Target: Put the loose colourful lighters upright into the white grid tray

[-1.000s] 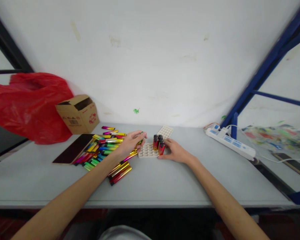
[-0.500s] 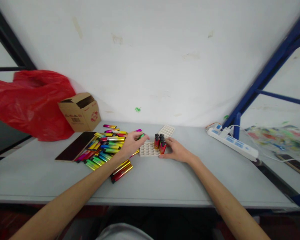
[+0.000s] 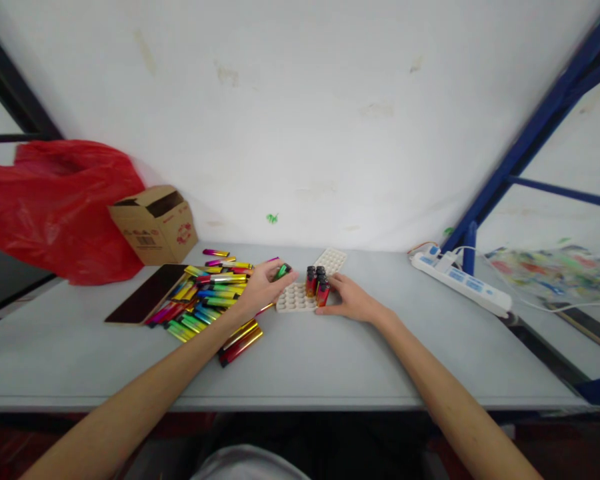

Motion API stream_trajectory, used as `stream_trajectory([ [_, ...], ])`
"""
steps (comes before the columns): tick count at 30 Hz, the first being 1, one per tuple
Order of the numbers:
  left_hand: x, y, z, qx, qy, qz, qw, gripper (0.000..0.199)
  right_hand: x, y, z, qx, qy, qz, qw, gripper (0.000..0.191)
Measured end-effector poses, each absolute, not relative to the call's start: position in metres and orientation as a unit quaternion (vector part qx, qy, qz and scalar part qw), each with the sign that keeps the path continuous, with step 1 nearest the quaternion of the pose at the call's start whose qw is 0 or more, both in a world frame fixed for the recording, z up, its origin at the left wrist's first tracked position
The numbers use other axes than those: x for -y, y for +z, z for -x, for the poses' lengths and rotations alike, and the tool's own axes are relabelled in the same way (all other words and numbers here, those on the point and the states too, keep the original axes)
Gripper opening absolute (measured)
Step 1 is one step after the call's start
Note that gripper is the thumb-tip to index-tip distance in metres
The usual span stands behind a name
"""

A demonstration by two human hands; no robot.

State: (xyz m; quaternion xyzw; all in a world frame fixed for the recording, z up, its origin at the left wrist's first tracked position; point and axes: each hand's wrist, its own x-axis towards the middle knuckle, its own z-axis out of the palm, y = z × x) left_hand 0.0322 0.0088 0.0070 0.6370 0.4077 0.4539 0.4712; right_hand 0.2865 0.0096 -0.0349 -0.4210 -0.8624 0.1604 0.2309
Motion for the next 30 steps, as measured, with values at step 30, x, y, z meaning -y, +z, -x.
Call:
stream_trajectory([
  [30,-0.014,-0.008,-0.034,-0.285,0.375,-0.849,0.237,0.031,-0.009,-0.033,-0.286,0.869,0.153,0.414,0.225,0.059],
])
